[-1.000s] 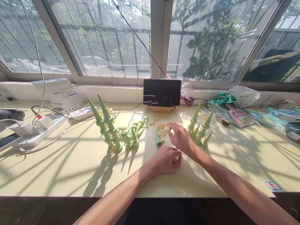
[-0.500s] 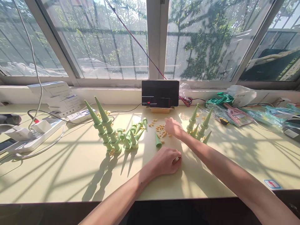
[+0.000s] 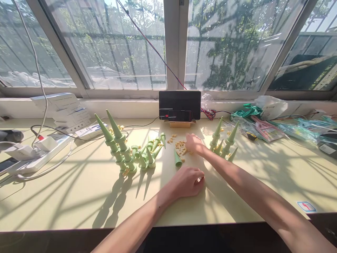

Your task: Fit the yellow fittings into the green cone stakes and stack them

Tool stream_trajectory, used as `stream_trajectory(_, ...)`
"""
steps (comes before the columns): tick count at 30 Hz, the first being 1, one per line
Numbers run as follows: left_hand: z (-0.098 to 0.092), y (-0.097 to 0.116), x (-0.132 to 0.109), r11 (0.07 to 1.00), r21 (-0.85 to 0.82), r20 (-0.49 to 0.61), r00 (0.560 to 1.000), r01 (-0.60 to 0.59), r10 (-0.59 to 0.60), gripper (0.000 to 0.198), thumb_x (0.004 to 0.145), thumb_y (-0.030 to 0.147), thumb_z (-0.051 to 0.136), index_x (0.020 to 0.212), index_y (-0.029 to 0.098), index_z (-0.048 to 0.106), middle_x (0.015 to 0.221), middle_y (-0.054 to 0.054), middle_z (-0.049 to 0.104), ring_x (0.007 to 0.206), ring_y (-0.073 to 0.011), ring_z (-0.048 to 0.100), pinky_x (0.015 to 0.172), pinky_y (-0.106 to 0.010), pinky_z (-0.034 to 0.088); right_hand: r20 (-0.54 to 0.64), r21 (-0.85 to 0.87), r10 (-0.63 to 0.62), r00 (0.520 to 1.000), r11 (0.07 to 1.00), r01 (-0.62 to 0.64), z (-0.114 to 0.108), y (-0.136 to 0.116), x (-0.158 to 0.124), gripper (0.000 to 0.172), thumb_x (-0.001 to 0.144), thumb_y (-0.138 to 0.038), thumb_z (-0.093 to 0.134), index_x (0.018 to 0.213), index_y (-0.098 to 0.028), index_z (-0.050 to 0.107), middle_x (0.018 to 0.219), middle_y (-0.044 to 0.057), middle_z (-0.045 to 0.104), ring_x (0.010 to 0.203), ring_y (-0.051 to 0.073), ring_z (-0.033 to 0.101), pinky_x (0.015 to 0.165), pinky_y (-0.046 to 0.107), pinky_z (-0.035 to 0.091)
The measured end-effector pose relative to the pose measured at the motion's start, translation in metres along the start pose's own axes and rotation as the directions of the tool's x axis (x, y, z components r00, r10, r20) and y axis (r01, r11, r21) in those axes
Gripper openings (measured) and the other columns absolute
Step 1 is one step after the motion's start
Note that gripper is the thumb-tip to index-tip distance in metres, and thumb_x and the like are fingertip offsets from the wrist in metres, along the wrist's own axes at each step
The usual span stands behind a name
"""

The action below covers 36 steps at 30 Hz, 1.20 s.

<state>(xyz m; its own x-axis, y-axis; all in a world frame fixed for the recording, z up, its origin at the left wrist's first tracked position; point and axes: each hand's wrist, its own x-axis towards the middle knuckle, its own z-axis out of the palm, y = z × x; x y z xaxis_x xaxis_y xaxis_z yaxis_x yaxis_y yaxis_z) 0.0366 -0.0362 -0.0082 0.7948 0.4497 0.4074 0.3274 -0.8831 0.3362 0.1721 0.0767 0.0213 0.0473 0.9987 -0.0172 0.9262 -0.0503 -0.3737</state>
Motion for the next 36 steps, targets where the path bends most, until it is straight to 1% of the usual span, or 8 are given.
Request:
stream_trajectory(4,-0.001,0.001,0.001,1.000,0.013,-0.010,1.000,0.009,-0.009,0.025,0.082,0.013,0.050,0.058,0.017,0.046,0.056,0.002,0.046,0.049,-0.0087,0.029,0.050,-0.028,0.020,-0.124,-0.010,-0.094,0.988,0.996,0.094,0.002,0.004,-0.008,0.023,0.083,-0.012,0.047,0.102,-0.014,0.060,0.091,0.014,0.065,0.074,0.021,0.055,0.059,0.030,0.032)
stream_trajectory(6,-0.001,0.001,0.001,1.000,0.021,-0.015,1.000,0.011,-0.011,0.025,0.081,0.011,0.050,0.058,0.017,0.046,0.055,0.002,0.045,0.049,-0.0088,0.029,0.049,-0.028,0.020,-0.261,0.000,-0.182,0.948,0.982,0.189,0.003,0.006,-0.015,0.021,0.086,-0.013,0.042,0.098,-0.014,0.060,0.084,0.012,0.063,0.068,0.019,0.052,0.058,0.030,0.031)
stream_trajectory(11,-0.002,0.002,0.002,0.997,0.066,-0.043,0.998,0.042,-0.039,0.025,0.082,0.011,0.050,0.058,0.017,0.047,0.056,0.002,0.045,0.048,-0.0094,0.032,0.050,-0.028,0.021,-0.384,0.052,-0.272,0.882,0.948,0.315,0.006,0.010,-0.034,0.015,0.088,-0.016,0.044,0.096,-0.017,0.057,0.080,0.008,0.063,0.067,0.018,0.052,0.063,0.030,0.036)
stream_trajectory(12,-0.002,0.002,0.002,0.996,0.074,-0.055,0.997,0.052,-0.048,0.025,0.083,0.011,0.049,0.058,0.017,0.048,0.056,0.002,0.046,0.048,-0.0095,0.033,0.050,-0.028,0.022,-0.439,0.102,-0.296,0.848,0.922,0.374,0.006,0.011,-0.038,0.014,0.087,-0.016,0.045,0.095,-0.017,0.056,0.079,0.007,0.064,0.066,0.018,0.052,0.064,0.030,0.038)
stream_trajectory(16,-0.001,0.001,0.001,0.993,0.088,-0.089,0.993,0.081,-0.073,0.027,0.085,0.011,0.048,0.058,0.017,0.047,0.056,0.001,0.048,0.049,-0.0096,0.036,0.052,-0.027,0.023,-0.517,0.245,-0.304,0.800,0.843,0.479,0.010,0.019,-0.059,0.010,0.088,-0.022,0.047,0.093,-0.018,0.055,0.077,0.002,0.063,0.058,0.013,0.051,0.060,0.027,0.041)
stream_trajectory(24,0.000,-0.003,0.002,0.983,0.043,-0.199,0.966,0.177,-0.165,0.022,0.083,0.012,0.050,0.062,0.017,0.053,0.059,0.001,0.052,0.053,-0.0101,0.041,0.053,-0.025,0.027,-0.435,0.532,-0.168,0.885,0.744,0.403,0.019,0.024,-0.083,0.020,0.084,-0.026,0.052,0.098,-0.019,0.063,0.078,0.001,0.064,0.060,0.013,0.060,0.060,0.026,0.047)
stream_trajectory(30,-0.005,-0.008,0.006,0.949,-0.033,-0.369,0.879,0.313,-0.302,0.022,0.089,0.017,0.049,0.069,0.017,0.056,0.065,0.001,0.053,0.055,-0.0100,0.040,0.055,-0.025,0.032,-0.370,0.744,-0.073,0.926,0.574,0.342,0.019,0.023,-0.082,0.018,0.081,-0.030,0.056,0.092,-0.019,0.065,0.075,0.001,0.061,0.053,0.013,0.056,0.048,0.025,0.044)
stream_trajectory(36,-0.009,-0.010,0.007,0.923,-0.120,-0.413,0.827,0.366,-0.382,0.014,0.088,0.014,0.051,0.091,0.020,0.063,0.082,0.000,0.063,0.058,-0.0096,0.049,0.060,-0.024,0.039,-0.318,0.835,-0.052,0.947,0.458,0.306,0.020,0.016,-0.088,0.015,0.078,-0.030,0.060,0.089,-0.020,0.060,0.068,-0.001,0.062,0.046,0.012,0.053,0.043,0.025,0.041)
